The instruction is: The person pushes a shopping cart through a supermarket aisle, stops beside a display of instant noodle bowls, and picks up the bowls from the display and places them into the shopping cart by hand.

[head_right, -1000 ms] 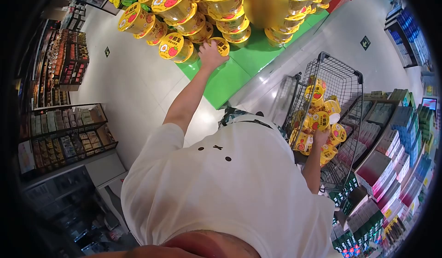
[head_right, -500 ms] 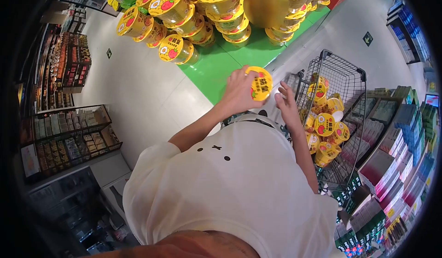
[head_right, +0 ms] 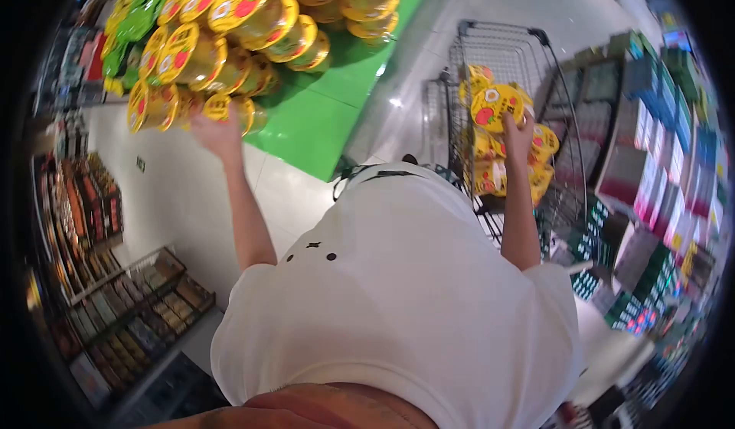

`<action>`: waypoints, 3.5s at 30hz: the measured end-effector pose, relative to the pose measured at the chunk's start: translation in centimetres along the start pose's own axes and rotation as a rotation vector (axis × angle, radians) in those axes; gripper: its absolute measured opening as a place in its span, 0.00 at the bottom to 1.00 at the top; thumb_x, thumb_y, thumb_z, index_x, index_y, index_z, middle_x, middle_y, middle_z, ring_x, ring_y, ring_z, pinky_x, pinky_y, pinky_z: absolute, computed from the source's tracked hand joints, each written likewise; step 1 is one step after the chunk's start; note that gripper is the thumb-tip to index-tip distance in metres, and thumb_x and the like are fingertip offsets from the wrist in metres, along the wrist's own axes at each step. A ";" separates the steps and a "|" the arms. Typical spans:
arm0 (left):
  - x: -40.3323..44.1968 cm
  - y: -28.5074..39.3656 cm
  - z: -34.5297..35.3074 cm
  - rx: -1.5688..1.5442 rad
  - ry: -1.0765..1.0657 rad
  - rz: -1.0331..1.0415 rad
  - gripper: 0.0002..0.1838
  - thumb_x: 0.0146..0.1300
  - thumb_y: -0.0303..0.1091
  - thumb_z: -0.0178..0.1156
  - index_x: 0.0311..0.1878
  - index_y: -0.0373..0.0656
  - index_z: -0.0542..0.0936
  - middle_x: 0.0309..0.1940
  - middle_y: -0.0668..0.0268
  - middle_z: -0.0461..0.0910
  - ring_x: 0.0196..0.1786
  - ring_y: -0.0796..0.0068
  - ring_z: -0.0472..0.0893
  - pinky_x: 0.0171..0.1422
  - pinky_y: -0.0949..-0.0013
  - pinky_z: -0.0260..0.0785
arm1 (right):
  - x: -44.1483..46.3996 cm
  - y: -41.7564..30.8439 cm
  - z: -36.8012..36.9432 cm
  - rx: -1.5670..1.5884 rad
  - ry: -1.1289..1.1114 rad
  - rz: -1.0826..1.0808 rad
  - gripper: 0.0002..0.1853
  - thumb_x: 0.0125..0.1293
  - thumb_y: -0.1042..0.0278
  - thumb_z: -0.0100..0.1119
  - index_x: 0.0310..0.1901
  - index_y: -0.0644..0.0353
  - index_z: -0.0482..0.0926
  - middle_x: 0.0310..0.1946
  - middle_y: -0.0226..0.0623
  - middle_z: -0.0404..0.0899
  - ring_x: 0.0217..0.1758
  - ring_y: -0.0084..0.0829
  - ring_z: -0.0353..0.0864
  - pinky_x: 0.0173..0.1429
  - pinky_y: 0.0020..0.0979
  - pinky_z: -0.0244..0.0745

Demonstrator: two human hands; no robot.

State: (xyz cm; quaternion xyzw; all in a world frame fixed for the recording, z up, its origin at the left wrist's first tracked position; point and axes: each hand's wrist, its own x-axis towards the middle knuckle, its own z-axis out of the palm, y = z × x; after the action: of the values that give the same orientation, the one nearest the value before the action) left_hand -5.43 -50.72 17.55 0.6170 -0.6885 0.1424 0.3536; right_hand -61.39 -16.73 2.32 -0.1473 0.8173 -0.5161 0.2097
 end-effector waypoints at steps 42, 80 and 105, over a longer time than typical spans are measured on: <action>-8.5 17.2 -8.6 -0.527 -0.906 0.390 0.47 0.41 0.37 0.85 0.65 0.37 0.72 0.65 0.44 0.71 0.67 0.42 0.72 0.72 0.49 0.69 | -15.8 -17.1 10.2 0.263 -0.902 -0.054 0.30 0.76 0.60 0.68 0.74 0.59 0.71 0.63 0.44 0.82 0.66 0.31 0.83 0.67 0.32 0.79; -5.2 -9.0 11.1 0.091 -0.550 -0.498 0.57 0.43 0.62 0.83 0.70 0.43 0.66 0.70 0.39 0.64 0.71 0.39 0.67 0.74 0.42 0.67 | -4.8 6.9 -3.7 -0.986 0.054 -0.235 0.35 0.68 0.51 0.71 0.69 0.65 0.77 0.65 0.63 0.78 0.67 0.61 0.79 0.70 0.54 0.75; -11.0 23.5 -8.6 -0.621 -1.023 0.454 0.46 0.46 0.40 0.86 0.67 0.45 0.70 0.79 0.47 0.58 0.80 0.41 0.60 0.81 0.45 0.61 | -15.9 -15.3 8.4 0.457 -0.791 0.248 0.36 0.74 0.59 0.68 0.79 0.60 0.66 0.63 0.37 0.80 0.66 0.29 0.80 0.70 0.35 0.76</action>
State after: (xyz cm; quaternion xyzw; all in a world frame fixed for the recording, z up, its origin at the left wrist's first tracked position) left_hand -25.21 -32.42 21.98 0.3144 -0.8930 -0.3049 0.1035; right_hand -43.06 -22.51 15.97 -0.1840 0.5515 -0.5581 0.5921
